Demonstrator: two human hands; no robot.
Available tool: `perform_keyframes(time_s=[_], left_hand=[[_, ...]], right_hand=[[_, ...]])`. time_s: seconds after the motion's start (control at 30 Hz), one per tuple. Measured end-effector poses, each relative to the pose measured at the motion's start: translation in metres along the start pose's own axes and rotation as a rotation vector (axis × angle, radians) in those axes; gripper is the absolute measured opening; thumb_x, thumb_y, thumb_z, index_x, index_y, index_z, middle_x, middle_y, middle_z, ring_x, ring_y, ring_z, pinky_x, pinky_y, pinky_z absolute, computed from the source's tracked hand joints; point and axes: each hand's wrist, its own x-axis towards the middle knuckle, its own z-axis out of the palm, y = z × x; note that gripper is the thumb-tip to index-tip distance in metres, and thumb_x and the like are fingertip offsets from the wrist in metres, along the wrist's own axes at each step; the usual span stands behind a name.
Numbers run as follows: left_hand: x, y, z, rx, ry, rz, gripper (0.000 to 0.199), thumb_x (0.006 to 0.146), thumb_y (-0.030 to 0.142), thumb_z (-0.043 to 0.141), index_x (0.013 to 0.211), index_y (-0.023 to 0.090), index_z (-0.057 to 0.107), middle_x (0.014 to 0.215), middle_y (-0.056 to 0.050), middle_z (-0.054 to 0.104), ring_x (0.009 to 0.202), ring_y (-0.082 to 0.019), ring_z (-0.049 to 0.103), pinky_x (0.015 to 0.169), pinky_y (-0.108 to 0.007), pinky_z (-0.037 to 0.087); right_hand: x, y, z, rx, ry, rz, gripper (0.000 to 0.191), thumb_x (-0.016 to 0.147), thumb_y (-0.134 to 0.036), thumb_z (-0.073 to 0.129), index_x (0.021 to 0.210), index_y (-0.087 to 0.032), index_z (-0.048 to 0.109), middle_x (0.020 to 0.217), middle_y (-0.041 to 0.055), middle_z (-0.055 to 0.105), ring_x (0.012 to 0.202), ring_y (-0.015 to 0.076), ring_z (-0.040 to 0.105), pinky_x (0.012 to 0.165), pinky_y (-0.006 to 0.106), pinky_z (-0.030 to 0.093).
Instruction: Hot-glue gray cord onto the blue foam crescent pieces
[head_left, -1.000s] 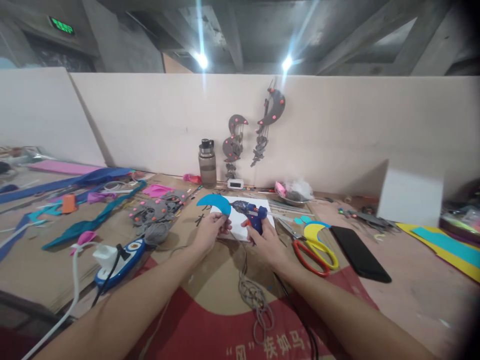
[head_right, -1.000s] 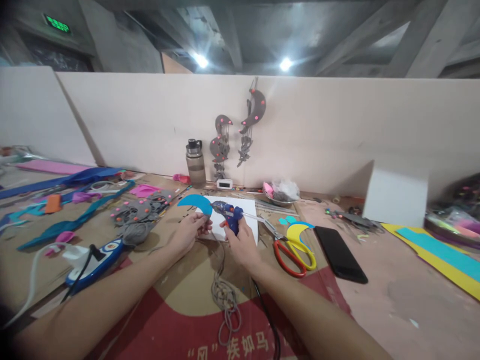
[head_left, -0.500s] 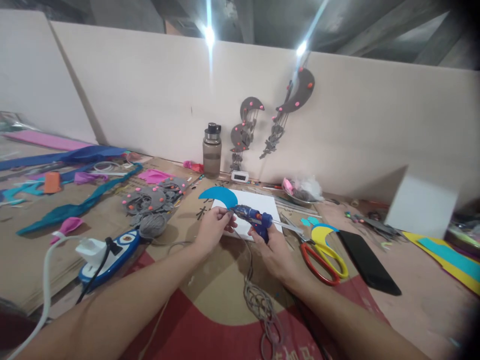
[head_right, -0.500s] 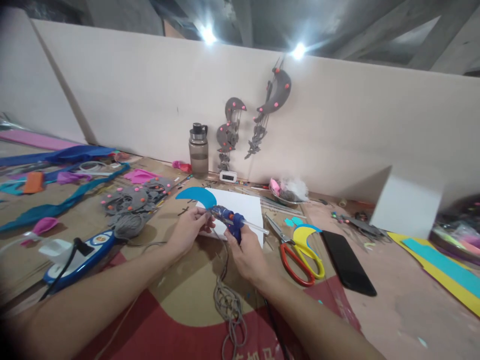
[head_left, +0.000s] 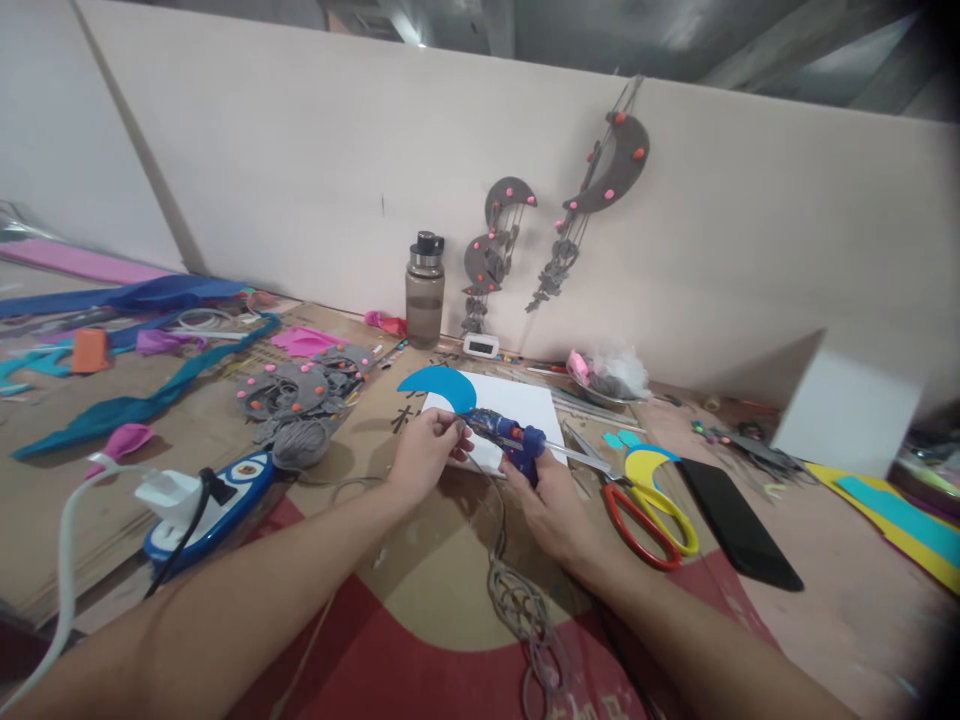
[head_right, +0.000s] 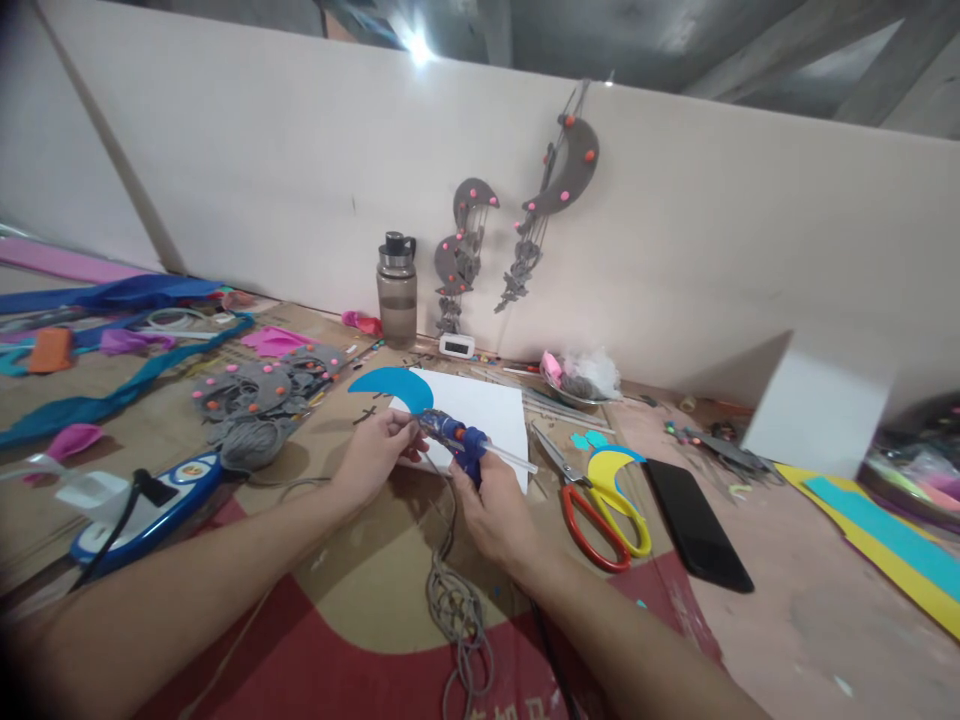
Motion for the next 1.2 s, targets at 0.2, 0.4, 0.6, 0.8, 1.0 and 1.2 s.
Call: perform_keyframes(time_s=[0.2, 0.4, 0.6, 0.8, 1.0, 1.2], left_hand=[[-0.001, 0.001, 0.000, 0.062, 0.007, 0.028, 0.021, 0.074, 0.035, 0.060, 0.072, 0.015, 0.054, 0.061, -0.005, 0.064, 0.049, -0.013, 0.059, 0.048, -0.024, 0.047], [-0.003, 0.008, 0.001, 0.031, 0.041, 0.022, 0.025, 0.070, 0.038, 0.064, 0.071, 0.015, 0.054, 0.062, -0.004, 0.064, 0.050, -0.013, 0.060, 0.047, -0.024, 0.047], [-0.001, 0.008, 0.001, 0.057, 0.048, 0.043, 0.021, 0.072, 0.034, 0.063, 0.070, 0.015, 0.054, 0.065, -0.005, 0.065, 0.051, -0.013, 0.060, 0.048, -0.025, 0.047], [0.001, 0.006, 0.000, 0.042, 0.055, 0.048, 0.018, 0.073, 0.031, 0.060, 0.072, 0.014, 0.054, 0.070, -0.006, 0.066, 0.053, -0.014, 0.061, 0.050, -0.026, 0.048], [0.000, 0.012, 0.000, -0.018, 0.060, 0.015, 0.020, 0.073, 0.032, 0.061, 0.076, 0.013, 0.057, 0.065, -0.005, 0.065, 0.051, -0.011, 0.058, 0.050, -0.022, 0.045], [-0.005, 0.022, 0.004, -0.129, 0.076, -0.059, 0.019, 0.073, 0.030, 0.062, 0.079, 0.013, 0.057, 0.063, -0.004, 0.064, 0.050, -0.010, 0.057, 0.048, -0.021, 0.043]], right_hand=[[0.000, 0.000, -0.001, -0.016, 0.008, 0.007, 0.028, 0.086, -0.033, 0.044, 0.107, -0.018, 0.056, 0.101, 0.0089, 0.065, 0.089, 0.0208, 0.058, 0.082, 0.033, 0.044], [0.001, 0.003, -0.001, -0.002, 0.017, 0.036, 0.028, 0.086, -0.034, 0.044, 0.107, -0.020, 0.055, 0.100, 0.0076, 0.064, 0.088, 0.0202, 0.058, 0.081, 0.032, 0.044], [0.001, 0.009, 0.000, -0.013, 0.009, 0.049, 0.027, 0.086, -0.035, 0.043, 0.105, -0.020, 0.054, 0.099, 0.0075, 0.064, 0.088, 0.0206, 0.058, 0.081, 0.032, 0.044], [0.000, 0.007, -0.001, -0.007, 0.018, 0.059, 0.026, 0.086, -0.035, 0.043, 0.104, -0.020, 0.054, 0.099, 0.0073, 0.064, 0.089, 0.0206, 0.058, 0.080, 0.032, 0.043], [0.005, 0.008, -0.004, 0.028, 0.055, 0.082, 0.031, 0.085, -0.037, 0.044, 0.107, -0.018, 0.054, 0.093, 0.0075, 0.065, 0.079, 0.0191, 0.059, 0.075, 0.031, 0.045], [0.021, 0.026, -0.003, 0.251, -0.064, 0.251, 0.033, 0.083, -0.041, 0.045, 0.103, -0.015, 0.052, 0.067, 0.0018, 0.061, 0.047, 0.0130, 0.050, 0.047, 0.025, 0.042]])
